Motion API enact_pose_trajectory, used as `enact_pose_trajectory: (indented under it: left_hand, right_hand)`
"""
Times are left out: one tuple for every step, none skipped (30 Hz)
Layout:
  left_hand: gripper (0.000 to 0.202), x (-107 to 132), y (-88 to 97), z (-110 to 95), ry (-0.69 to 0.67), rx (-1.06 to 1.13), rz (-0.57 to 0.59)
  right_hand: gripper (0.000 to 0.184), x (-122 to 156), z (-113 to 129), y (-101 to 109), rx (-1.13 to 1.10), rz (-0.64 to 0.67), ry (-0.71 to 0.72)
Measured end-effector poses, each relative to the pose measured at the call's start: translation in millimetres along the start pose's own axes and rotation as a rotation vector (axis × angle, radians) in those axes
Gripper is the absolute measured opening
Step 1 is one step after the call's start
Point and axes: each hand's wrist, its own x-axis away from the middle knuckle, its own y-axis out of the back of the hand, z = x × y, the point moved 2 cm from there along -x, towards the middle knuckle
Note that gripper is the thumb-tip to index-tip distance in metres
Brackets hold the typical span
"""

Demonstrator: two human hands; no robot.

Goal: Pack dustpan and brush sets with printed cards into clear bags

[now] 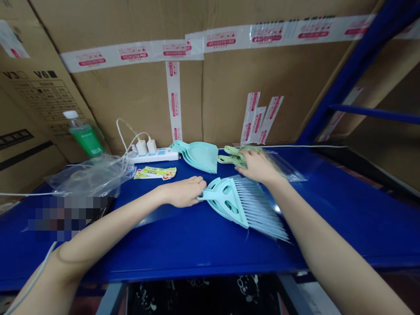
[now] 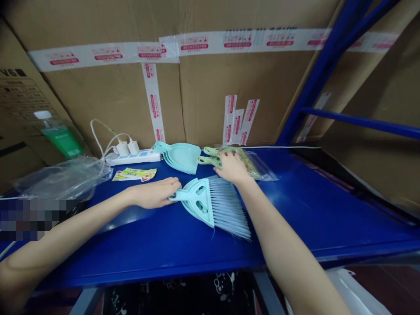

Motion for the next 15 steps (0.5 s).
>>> enact_pose_trajectory:
  left_hand:
    - [0.001,-1,-0.3,-2,0.010,-0.004,0.004]
    - [0.003,-2,-0.3,-4,0.021,-0.007,0.008]
    - [0.006,-2,0.1,-6,0.031,-0.011,0.013]
    - [0.009,-2,1.1,-6,0.039,-0.018,0.019]
    - [0.014,-2,3.0,-7,0.043,-0.020,0.029]
    - [0.022,-1,6.0,-6,0.042,-0.017,0.037]
    - [0.033,0,10.2,-5,0.037,-0.007,0.041]
    - [0.045,1,15.5,-4,0.023,0.014,0.044]
    - [0.055,1,21.6,-2,0.009,0.041,0.041]
    - [0.063,0,28.3,-1,-0.011,0.071,0.040]
    - [0.065,-2,34.7,0,-0.038,0.098,0.050]
    - [0.059,-7,40.6,1,-0.065,0.118,0.064]
    - [0.050,-14,46.2,1,-0.070,0.123,0.045]
    - [0.041,-23,51.2,1,-0.042,0.098,-0.005]
    - [0.036,-34,55.2,1,0.014,0.039,-0.076]
  right_hand:
    - [0.053,0,0,0,-0.002,-0.002,0.008]
    - [0.052,-1,-1,1,-0.011,-0.005,0.017]
    - [0.051,-2,-3,1,-0.028,-0.011,0.024]
    - [0.050,-2,-6,2,-0.054,-0.016,0.018]
    - [0.049,-4,-10,2,-0.085,-0.020,-0.001]
    - [0.047,-5,-14,2,-0.113,-0.023,-0.035]
    - [0.046,-6,-19,2,-0.135,-0.022,-0.079]
    - [0.045,-8,-25,1,-0.145,-0.018,-0.127]
    - [0.045,-9,-31,-1,-0.148,-0.013,-0.174]
    - [0.045,-10,-36,-3,-0.148,-0.008,-0.214]
    - [0.045,-11,-42,-5,-0.149,-0.005,-0.249]
    - [0.045,-12,-47,-7,-0.153,-0.002,-0.283]
    - [0.044,-12,-53,-10,-0.159,-0.001,-0.316]
    - [0.043,-12,-58,-13,-0.166,-0.001,-0.346]
    - [0.042,-12,-63,-16,-0.177,-0.005,-0.368]
